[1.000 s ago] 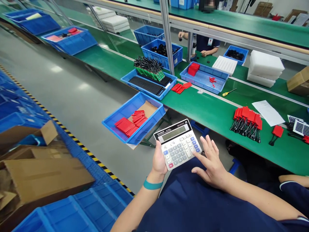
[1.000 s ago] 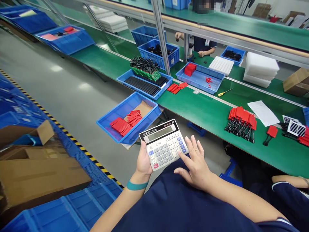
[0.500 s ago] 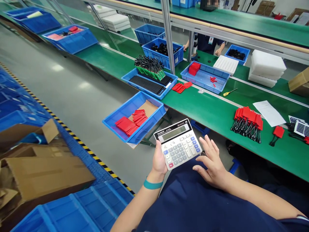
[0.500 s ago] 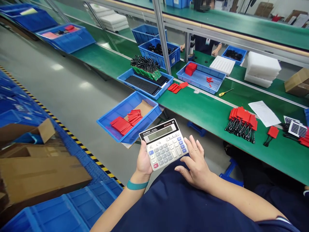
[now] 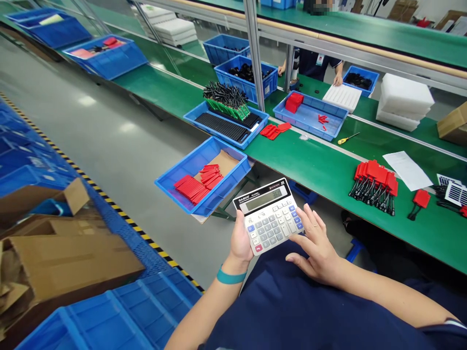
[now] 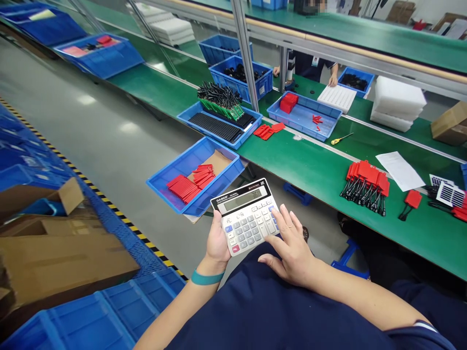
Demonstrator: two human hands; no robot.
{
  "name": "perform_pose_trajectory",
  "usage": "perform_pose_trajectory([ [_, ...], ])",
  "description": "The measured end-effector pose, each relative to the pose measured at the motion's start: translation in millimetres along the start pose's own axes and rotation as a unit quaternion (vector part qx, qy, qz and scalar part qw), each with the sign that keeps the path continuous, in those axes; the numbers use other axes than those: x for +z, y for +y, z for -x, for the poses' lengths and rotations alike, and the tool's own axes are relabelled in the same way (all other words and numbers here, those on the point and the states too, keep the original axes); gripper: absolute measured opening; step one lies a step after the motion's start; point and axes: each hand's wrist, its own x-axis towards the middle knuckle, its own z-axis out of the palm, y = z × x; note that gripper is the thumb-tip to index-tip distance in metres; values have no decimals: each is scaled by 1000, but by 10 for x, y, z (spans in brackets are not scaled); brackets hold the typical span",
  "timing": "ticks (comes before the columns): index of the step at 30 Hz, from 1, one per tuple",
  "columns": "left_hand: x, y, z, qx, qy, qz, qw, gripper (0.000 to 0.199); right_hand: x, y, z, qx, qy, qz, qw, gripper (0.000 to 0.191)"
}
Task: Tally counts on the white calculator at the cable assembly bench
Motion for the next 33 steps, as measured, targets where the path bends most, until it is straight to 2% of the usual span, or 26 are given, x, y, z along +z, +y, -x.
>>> perform_pose_trajectory([
  [3, 22, 2, 8, 1, 2, -6, 1000, 83, 18, 11, -2, -10, -12, 14, 1000, 46],
  [7, 36, 9, 15, 6, 0, 2, 1000, 81, 61, 30, 7, 5, -53, 43, 998, 50],
  [15, 9, -27, 2, -12, -19, 0, 1000, 86, 69, -20, -22, -16, -33, 37, 999, 56],
  [22, 23, -89, 7, 8, -30, -20, 999, 84, 115, -93, -95, -37, -40, 48, 997, 63],
  [30, 0, -155, 30, 32, 12, -37, 999, 79, 179, -120, -106, -29, -78, 63, 995, 70],
  [33, -5, -153, 32, 31, 17, -37, 999, 79, 167, -114, -93, -27, -65, 59, 996, 69],
])
